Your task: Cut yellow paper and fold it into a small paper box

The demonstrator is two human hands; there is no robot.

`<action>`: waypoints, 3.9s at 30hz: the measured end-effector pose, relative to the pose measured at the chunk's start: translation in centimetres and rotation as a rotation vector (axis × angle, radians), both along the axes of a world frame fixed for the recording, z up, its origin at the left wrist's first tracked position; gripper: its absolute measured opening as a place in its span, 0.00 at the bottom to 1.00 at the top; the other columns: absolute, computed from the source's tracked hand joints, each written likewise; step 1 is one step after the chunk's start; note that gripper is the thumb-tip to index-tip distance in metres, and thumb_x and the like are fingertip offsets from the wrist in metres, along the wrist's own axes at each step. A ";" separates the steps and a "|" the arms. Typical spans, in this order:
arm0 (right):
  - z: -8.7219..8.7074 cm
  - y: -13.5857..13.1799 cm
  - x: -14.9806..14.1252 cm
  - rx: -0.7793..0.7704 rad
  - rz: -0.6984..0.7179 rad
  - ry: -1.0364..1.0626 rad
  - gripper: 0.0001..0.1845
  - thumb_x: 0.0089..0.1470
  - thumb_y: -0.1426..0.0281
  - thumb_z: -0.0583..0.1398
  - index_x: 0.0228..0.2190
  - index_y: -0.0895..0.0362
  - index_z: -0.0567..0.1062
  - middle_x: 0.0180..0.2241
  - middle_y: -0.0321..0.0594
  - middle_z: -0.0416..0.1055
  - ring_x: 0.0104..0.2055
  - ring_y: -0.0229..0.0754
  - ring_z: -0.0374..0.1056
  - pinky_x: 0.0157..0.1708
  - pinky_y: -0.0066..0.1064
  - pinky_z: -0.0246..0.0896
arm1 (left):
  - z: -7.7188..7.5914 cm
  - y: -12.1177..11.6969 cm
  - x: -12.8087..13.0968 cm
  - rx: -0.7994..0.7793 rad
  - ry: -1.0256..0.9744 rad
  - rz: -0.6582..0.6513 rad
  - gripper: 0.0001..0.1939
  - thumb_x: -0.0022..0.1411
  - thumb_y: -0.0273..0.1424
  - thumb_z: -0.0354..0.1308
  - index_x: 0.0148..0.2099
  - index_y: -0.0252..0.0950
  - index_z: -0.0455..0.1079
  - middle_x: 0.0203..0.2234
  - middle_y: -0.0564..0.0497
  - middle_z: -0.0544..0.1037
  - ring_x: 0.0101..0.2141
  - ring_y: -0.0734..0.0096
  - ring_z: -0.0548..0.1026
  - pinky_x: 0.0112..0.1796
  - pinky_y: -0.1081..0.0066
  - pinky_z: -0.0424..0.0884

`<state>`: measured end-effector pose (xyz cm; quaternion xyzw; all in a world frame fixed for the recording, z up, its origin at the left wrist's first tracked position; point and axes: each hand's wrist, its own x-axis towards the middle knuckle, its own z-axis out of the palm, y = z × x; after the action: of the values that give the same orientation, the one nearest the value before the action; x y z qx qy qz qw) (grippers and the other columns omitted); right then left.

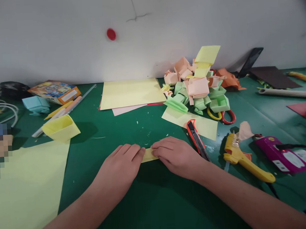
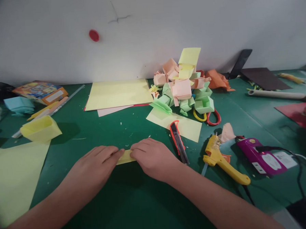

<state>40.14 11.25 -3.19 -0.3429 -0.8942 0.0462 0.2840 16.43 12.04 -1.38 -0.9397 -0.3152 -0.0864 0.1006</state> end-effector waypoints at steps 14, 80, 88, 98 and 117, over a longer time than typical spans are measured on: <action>0.7 -1.1 0.9 -0.091 0.002 -0.145 0.15 0.68 0.74 0.54 0.47 0.56 0.80 0.53 0.44 0.78 0.54 0.45 0.75 0.55 0.42 0.71 | -1.2 -1.8 -1.2 0.018 -0.007 -0.020 0.27 0.66 0.16 0.40 0.58 0.30 0.73 0.52 0.38 0.80 0.48 0.52 0.79 0.47 0.56 0.78; 1.9 -3.6 -0.9 -0.210 -0.047 -0.463 0.36 0.70 0.54 0.51 0.66 0.70 0.61 0.70 0.57 0.52 0.72 0.58 0.50 0.68 0.52 0.51 | -1.3 -1.8 -1.2 -0.005 -0.210 -0.023 0.20 0.73 0.33 0.47 0.59 0.34 0.74 0.55 0.46 0.79 0.53 0.59 0.79 0.52 0.61 0.76; 2.7 -2.7 -0.4 -0.240 -0.103 -0.304 0.20 0.70 0.69 0.52 0.60 0.56 0.70 0.60 0.42 0.72 0.52 0.50 0.70 0.52 0.47 0.67 | -0.8 -1.1 -1.8 -0.154 -0.458 0.006 0.14 0.71 0.28 0.51 0.51 0.37 0.77 0.39 0.49 0.85 0.37 0.67 0.81 0.39 0.68 0.76; 1.8 -2.4 -0.7 -0.109 -0.232 -0.173 0.27 0.65 0.74 0.55 0.64 0.53 0.64 0.60 0.49 0.67 0.55 0.53 0.64 0.53 0.48 0.66 | -0.9 -1.1 -1.9 -0.170 -0.524 0.094 0.15 0.72 0.27 0.49 0.49 0.42 0.77 0.50 0.48 0.79 0.47 0.69 0.80 0.44 0.74 0.76; 1.3 -2.8 -0.9 -0.032 -0.114 -0.082 0.06 0.66 0.70 0.59 0.42 0.52 0.76 0.63 0.43 0.64 0.61 0.54 0.55 0.56 0.50 0.53 | -1.0 -1.3 -2.4 -0.230 -0.325 0.300 0.17 0.70 0.36 0.50 0.53 0.49 0.78 0.58 0.50 0.75 0.53 0.51 0.73 0.48 0.52 0.69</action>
<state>39.25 8.48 -1.87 -0.3994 -0.8833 0.0302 0.2437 14.05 10.76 -2.38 -0.8615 -0.4710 -0.1840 -0.0476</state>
